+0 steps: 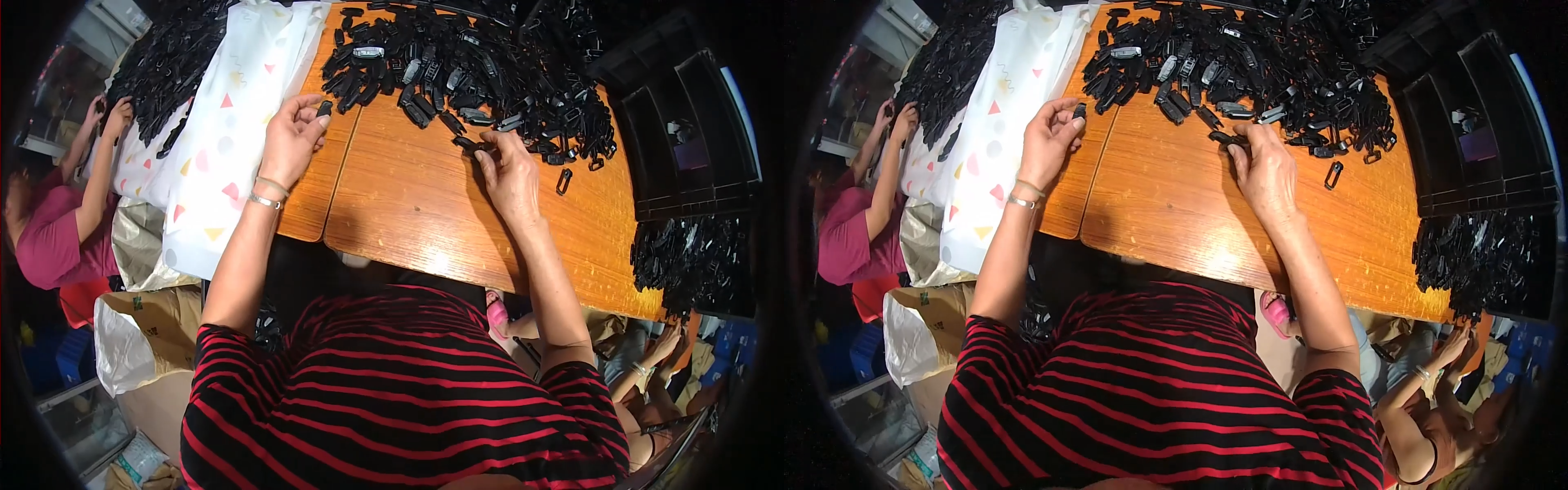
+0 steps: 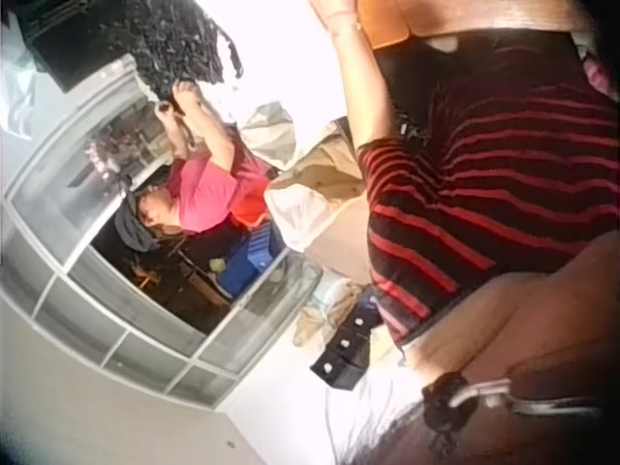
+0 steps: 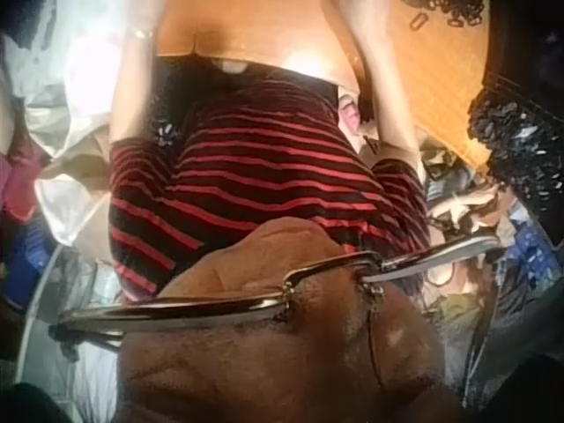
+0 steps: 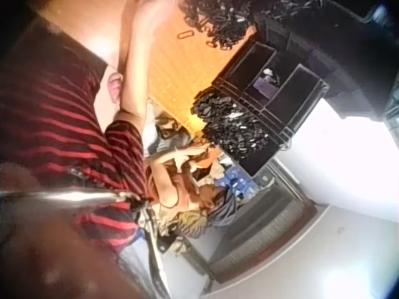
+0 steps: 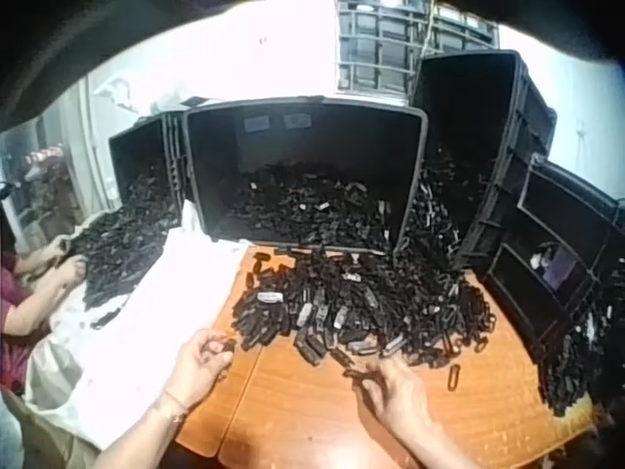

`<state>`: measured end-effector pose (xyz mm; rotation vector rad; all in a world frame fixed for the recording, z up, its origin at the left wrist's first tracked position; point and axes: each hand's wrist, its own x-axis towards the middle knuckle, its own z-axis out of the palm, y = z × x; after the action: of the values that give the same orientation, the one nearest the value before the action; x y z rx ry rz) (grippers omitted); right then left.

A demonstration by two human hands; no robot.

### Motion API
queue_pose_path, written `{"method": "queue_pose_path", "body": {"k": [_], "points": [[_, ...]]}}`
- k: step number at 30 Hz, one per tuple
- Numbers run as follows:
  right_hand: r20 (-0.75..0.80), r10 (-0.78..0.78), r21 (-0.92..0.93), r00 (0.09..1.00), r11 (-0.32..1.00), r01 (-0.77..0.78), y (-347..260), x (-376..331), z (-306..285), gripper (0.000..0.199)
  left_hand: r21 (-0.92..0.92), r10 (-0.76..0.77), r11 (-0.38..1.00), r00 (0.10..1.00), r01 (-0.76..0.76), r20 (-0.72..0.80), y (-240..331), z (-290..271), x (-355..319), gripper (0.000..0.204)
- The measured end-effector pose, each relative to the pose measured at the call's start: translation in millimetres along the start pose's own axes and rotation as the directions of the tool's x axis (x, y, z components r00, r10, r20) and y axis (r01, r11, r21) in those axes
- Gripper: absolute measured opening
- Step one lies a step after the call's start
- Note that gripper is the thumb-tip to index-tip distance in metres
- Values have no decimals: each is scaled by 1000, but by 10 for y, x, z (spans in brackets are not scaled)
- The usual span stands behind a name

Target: Assembling small black plastic components at a work table in a workshop environment.

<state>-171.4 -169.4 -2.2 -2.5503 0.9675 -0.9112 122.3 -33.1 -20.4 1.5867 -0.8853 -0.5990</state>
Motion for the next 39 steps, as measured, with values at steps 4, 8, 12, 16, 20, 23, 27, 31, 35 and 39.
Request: {"method": "queue_pose_path", "body": {"k": [4, 8, 12, 16, 20, 23, 27, 31, 35, 39], "points": [[65, 83, 52, 994, 995, -87, -25, -47, 47, 18, -188, -105, 975, 992, 117, 71, 139, 140, -186, 28], [116, -16, 248, 993, 969, -14, -161, 0, 90, 13, -315, -104, 934, 970, 171, 219, 274, 400, -382, 27], [338, 27, 466, 941, 864, -192, -519, 131, 24, 18, -460, -73, 851, 925, 253, 373, 333, 638, -552, 28], [338, 34, 670, 941, 693, -266, -529, 175, 107, 26, -588, -58, 745, 909, 315, 414, 359, 756, -676, 28], [256, 158, 672, 954, 680, -293, -605, 27, 217, 27, -675, -69, 657, 919, 335, 388, 399, 803, -724, 26], [196, 192, 789, 962, 551, -271, -745, -114, 238, 27, -679, -63, 650, 914, 342, 401, 382, 769, -715, 26], [400, 238, 698, 885, 546, -463, -663, -86, 191, 26, -631, -61, 712, 923, 308, 381, 379, 745, -724, 27], [288, 238, 756, 927, 538, -373, -732, -152, 171, 24, -635, -67, 728, 949, 258, 309, 295, 734, -713, 28], [97, 143, 667, 985, 725, -171, -864, -120, 108, 20, -617, -7, 762, 956, 194, 292, 351, 696, -706, 29], [121, 86, 611, 989, 779, -142, -842, -115, 137, 19, -583, -1, 796, 963, 163, 269, 320, 680, -691, 29]]}}
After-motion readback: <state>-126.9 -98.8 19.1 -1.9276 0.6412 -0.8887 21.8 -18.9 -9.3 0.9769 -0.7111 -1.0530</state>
